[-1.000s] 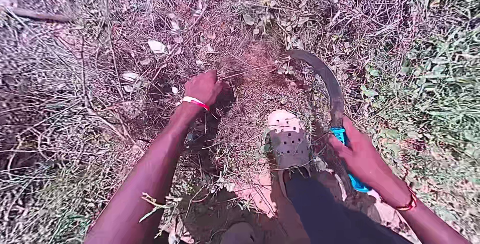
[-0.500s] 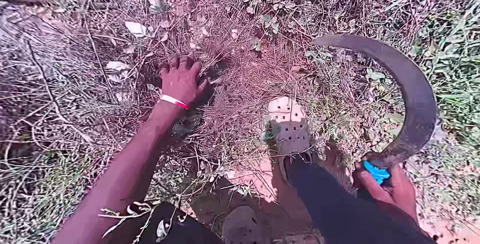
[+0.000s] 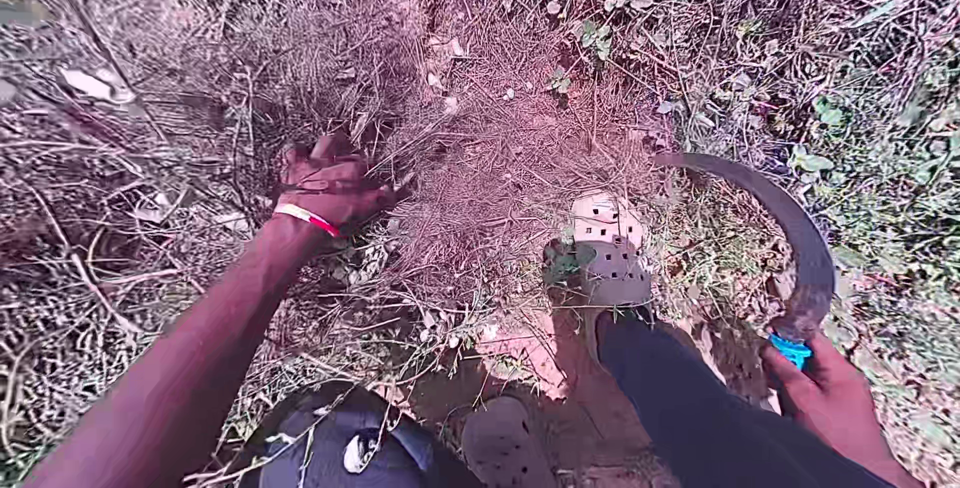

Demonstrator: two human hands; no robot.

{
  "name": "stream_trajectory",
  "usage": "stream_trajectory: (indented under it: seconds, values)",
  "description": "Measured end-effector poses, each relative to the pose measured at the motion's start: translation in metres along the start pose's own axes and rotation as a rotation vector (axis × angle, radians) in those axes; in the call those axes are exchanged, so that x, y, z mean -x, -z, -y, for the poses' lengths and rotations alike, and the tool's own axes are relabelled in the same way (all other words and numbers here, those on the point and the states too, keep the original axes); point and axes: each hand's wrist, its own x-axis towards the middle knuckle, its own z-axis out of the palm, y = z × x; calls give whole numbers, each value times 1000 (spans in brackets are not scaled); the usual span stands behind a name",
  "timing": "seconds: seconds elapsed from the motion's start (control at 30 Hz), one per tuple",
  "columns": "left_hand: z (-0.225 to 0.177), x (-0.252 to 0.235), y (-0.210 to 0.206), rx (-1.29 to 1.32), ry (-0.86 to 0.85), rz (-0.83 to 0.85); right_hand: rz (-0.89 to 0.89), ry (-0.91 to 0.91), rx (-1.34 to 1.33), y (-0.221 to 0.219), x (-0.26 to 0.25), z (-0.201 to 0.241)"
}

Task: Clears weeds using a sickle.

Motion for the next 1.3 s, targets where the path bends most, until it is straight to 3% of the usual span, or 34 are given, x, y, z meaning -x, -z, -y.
stream_trajectory:
  seconds: [0.17, 0.37, 0.43, 0.6, 0.77, 0.8, 0.87, 0.97, 1.03, 1.13, 1.23, 1.3]
  values:
    - [28, 47, -2, 48, 136, -59, 3, -94, 113, 27, 3, -40]
    - [21, 117, -38, 164, 177, -65, 66, -91, 143, 31, 13, -39]
    - [25, 110, -44, 183, 202, -43, 63, -53, 123, 21, 11, -26]
    - [21, 64, -30, 146, 295, 269, 18, 38, 43, 1, 12, 3]
    - [34, 51, 8, 155, 228, 612, -29, 137, 8, -8, 9, -10]
    - [25, 50, 28, 51, 211, 645, -35, 134, 12, -8, 9, -7]
    - [-13, 55, 84, -138, 181, 502, -63, 124, 22, -9, 8, 5]
    - [-64, 60, 135, -160, 21, -60, -69, 132, 30, -13, 6, 7]
    - [-113, 41, 149, -147, -41, -222, -66, 123, 7, -15, 4, 3]
    - [-174, -8, 114, -28, -201, -129, -57, 29, -56, -16, 6, 3]
    - [-186, -47, 42, 33, -260, 272, -42, -9, -79, -18, 3, 1]
    - [-188, -50, 20, 26, -272, 359, -21, -9, -88, -15, 6, 0]
